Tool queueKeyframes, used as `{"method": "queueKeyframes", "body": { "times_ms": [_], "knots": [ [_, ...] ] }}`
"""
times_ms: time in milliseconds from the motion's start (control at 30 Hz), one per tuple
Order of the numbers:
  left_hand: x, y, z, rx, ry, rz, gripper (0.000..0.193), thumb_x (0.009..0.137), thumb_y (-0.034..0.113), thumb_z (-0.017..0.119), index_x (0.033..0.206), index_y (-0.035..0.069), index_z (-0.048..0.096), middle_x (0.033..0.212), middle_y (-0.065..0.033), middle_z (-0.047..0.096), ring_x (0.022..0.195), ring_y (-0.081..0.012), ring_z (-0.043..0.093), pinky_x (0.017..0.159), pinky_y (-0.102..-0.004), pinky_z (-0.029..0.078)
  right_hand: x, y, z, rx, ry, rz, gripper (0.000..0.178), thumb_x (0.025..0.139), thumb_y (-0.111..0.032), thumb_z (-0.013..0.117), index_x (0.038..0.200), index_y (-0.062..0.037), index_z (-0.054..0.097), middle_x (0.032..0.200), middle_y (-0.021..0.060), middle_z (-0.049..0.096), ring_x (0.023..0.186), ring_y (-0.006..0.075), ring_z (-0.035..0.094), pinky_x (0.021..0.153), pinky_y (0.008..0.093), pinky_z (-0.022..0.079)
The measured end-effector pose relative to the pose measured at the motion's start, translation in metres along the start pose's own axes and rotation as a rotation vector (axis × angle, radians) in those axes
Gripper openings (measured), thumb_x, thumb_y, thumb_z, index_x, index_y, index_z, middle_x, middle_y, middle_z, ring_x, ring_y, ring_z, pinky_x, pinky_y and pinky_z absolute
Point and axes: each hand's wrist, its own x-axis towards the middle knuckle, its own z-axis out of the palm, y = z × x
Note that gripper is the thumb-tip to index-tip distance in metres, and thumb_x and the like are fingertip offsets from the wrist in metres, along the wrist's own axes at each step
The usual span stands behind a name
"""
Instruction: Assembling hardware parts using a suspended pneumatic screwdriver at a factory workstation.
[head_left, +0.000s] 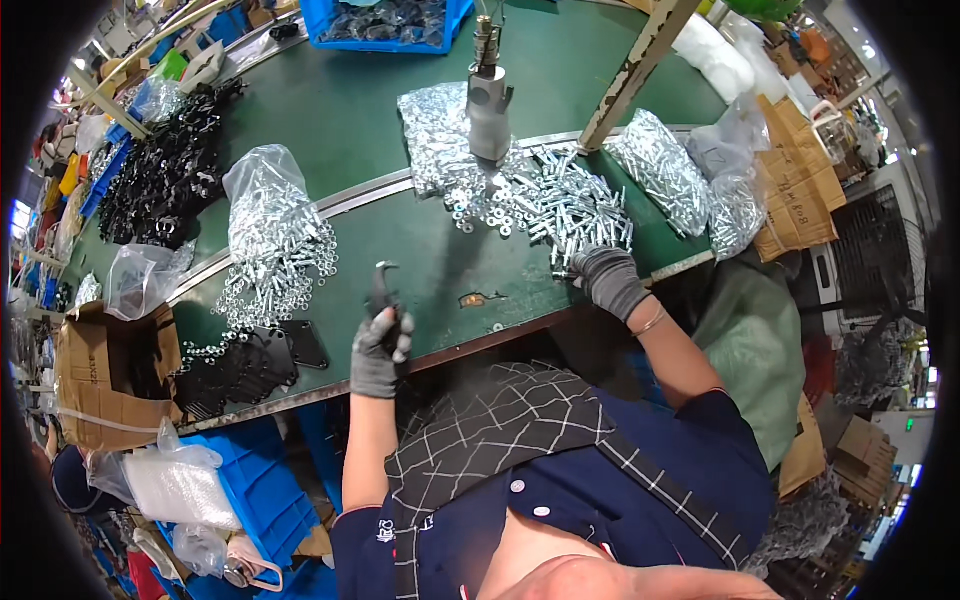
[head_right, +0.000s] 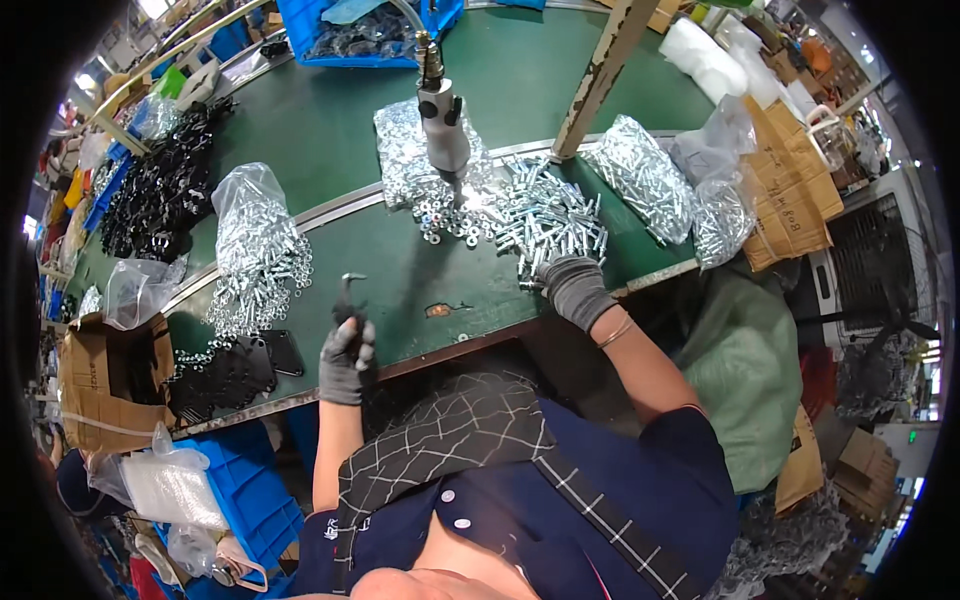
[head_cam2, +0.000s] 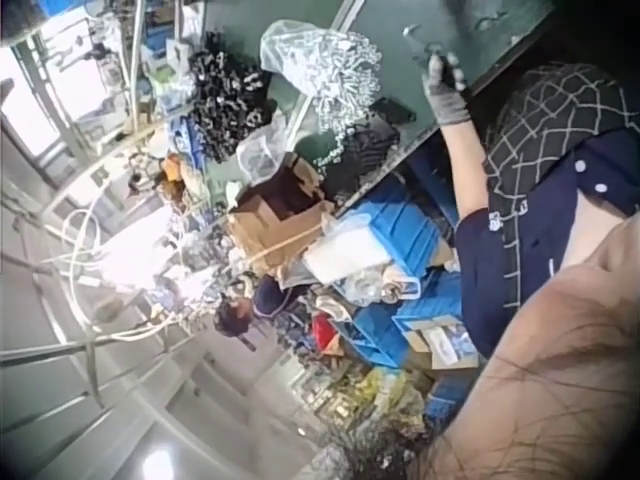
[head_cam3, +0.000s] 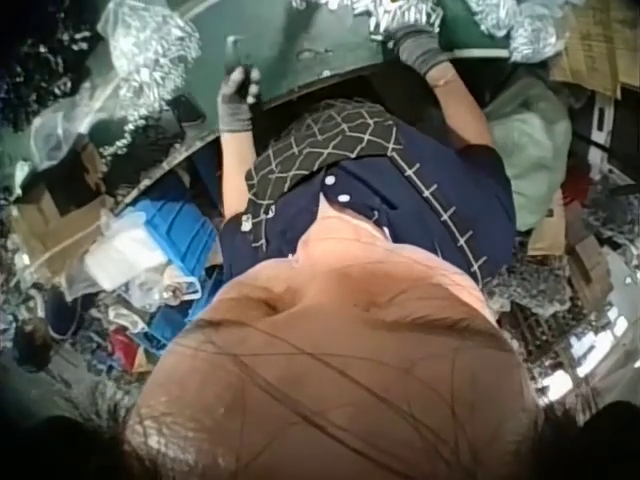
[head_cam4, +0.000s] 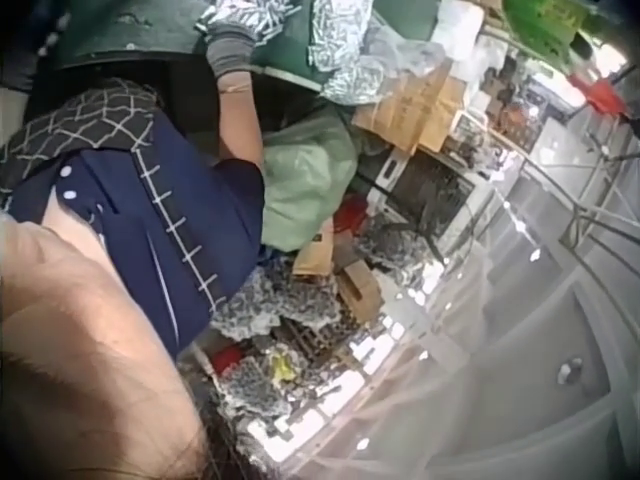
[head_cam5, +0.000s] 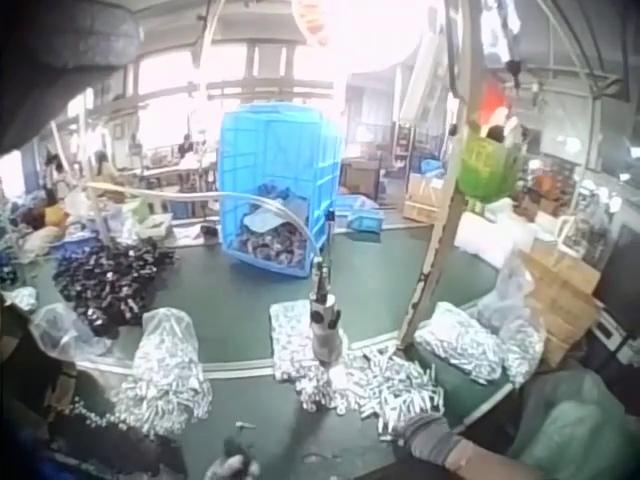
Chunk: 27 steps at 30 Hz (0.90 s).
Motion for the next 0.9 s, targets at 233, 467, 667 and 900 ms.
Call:
{"method": "queueKeyframes", "body": {
  "times_ms": [233, 467, 667, 900],
  "knots": [
    [0.022, -0.029, 0.058, 0.075, -0.086, -0.142, 0.03, 0.084, 0.031, 0.06, 0.091, 0.002, 0.058, 0.071, -0.0061, 0.062, 0.046, -0.01, 0.053, 0.036, -0.019, 0.038, 0.001, -0.041, -0.003, 0.256, 0.264, -0.251, 0.017, 0.074, -0.017, 0.064, 0.086, -0.0066, 0.059, 0.078, 0.0109, 0.06, 0.072, 0.0292, 0.059, 0.063, 0.0394, 0.046],
    [0.018, -0.037, 0.057, -0.012, -0.171, -0.153, 0.029, 0.084, 0.031, 0.059, 0.095, 0.004, 0.055, 0.072, -0.0059, 0.059, 0.043, -0.0106, 0.047, 0.038, -0.0195, 0.034, 0.016, -0.104, 0.009, 0.568, 0.585, -0.487, 0.015, 0.074, -0.01, 0.061, 0.088, -0.0079, 0.056, 0.078, 0.0098, 0.059, 0.068, 0.0288, 0.059, 0.057, 0.0372, 0.047],
    [0.019, -0.049, 0.039, -0.326, -0.271, -0.099, 0.029, 0.088, 0.024, 0.056, 0.105, 0.002, 0.052, 0.075, -0.0059, 0.058, 0.05, -0.011, 0.05, 0.042, -0.0187, 0.038, 0.016, -0.125, -0.003, 0.548, 0.718, -0.576, 0.022, 0.071, -0.004, 0.065, 0.09, -0.0087, 0.055, 0.078, 0.0076, 0.061, 0.066, 0.0271, 0.06, 0.055, 0.0351, 0.048],
    [0.022, -0.054, 0.028, -0.626, -0.581, -0.166, 0.028, 0.085, 0.015, 0.058, 0.108, -0.001, 0.051, 0.086, -0.0087, 0.059, 0.07, -0.0121, 0.054, 0.056, -0.0179, 0.044, 0.011, -0.135, -0.003, 0.615, 0.68, -0.575, 0.021, 0.07, -0.003, 0.066, 0.088, -0.0091, 0.056, 0.076, 0.0074, 0.061, 0.065, 0.0259, 0.06, 0.053, 0.0344, 0.048]
  ]
}}
